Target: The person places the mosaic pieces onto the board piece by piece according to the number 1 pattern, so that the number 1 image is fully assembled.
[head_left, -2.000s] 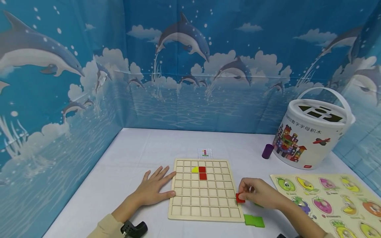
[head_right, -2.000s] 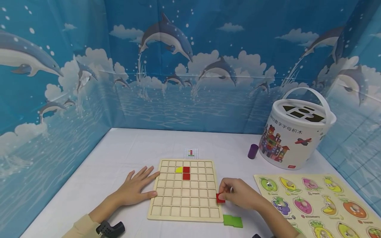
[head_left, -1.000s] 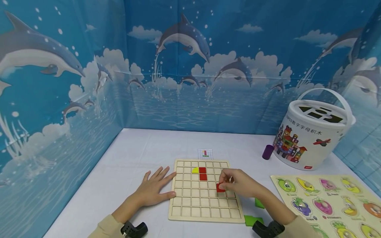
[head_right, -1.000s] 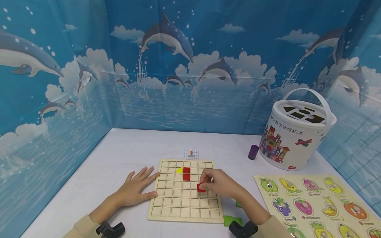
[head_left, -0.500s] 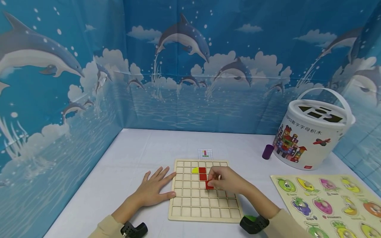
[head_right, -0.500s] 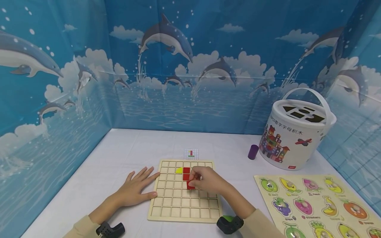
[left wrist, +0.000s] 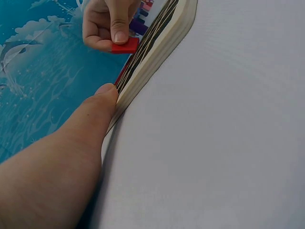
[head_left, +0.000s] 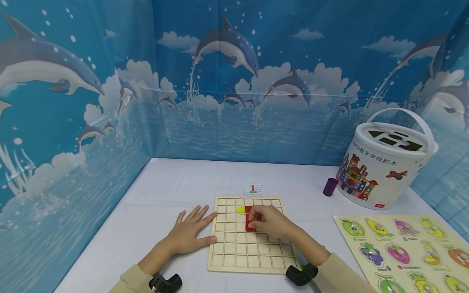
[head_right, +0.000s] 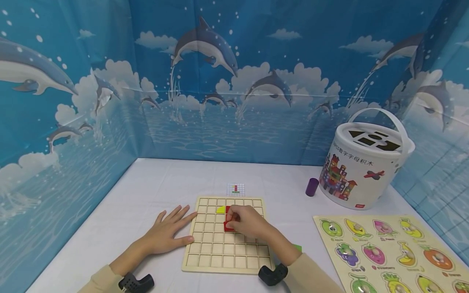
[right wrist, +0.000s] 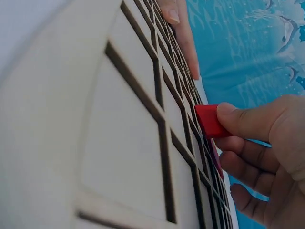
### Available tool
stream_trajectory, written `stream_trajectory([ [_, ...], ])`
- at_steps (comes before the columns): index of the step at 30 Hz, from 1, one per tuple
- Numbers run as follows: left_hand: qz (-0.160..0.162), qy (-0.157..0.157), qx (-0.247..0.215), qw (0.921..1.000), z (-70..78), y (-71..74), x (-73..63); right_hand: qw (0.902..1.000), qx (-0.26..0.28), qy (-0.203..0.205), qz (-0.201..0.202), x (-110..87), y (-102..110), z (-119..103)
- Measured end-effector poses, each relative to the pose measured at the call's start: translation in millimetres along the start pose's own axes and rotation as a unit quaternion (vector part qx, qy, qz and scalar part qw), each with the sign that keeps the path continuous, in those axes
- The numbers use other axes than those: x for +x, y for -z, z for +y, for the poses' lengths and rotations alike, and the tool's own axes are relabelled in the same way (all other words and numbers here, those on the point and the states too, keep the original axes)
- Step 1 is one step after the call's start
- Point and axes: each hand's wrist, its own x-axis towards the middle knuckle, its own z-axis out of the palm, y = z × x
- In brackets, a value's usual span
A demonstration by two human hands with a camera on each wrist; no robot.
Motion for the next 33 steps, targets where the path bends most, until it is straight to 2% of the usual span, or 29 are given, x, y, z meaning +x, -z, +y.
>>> stream_trajectory([
  [17,0.000,0.002,0.005,1.0000,-0.3,-1.3,0.0,0.9991,-0.033,-0.013,0.025,-1.3,-3.5,3.9],
  [33,0.003,-0.001,0.004,1.0000,-2.6,-2.7,0.4,0.9983,-0.049,0.005,0.031,-3.4,-4.0,6.9],
])
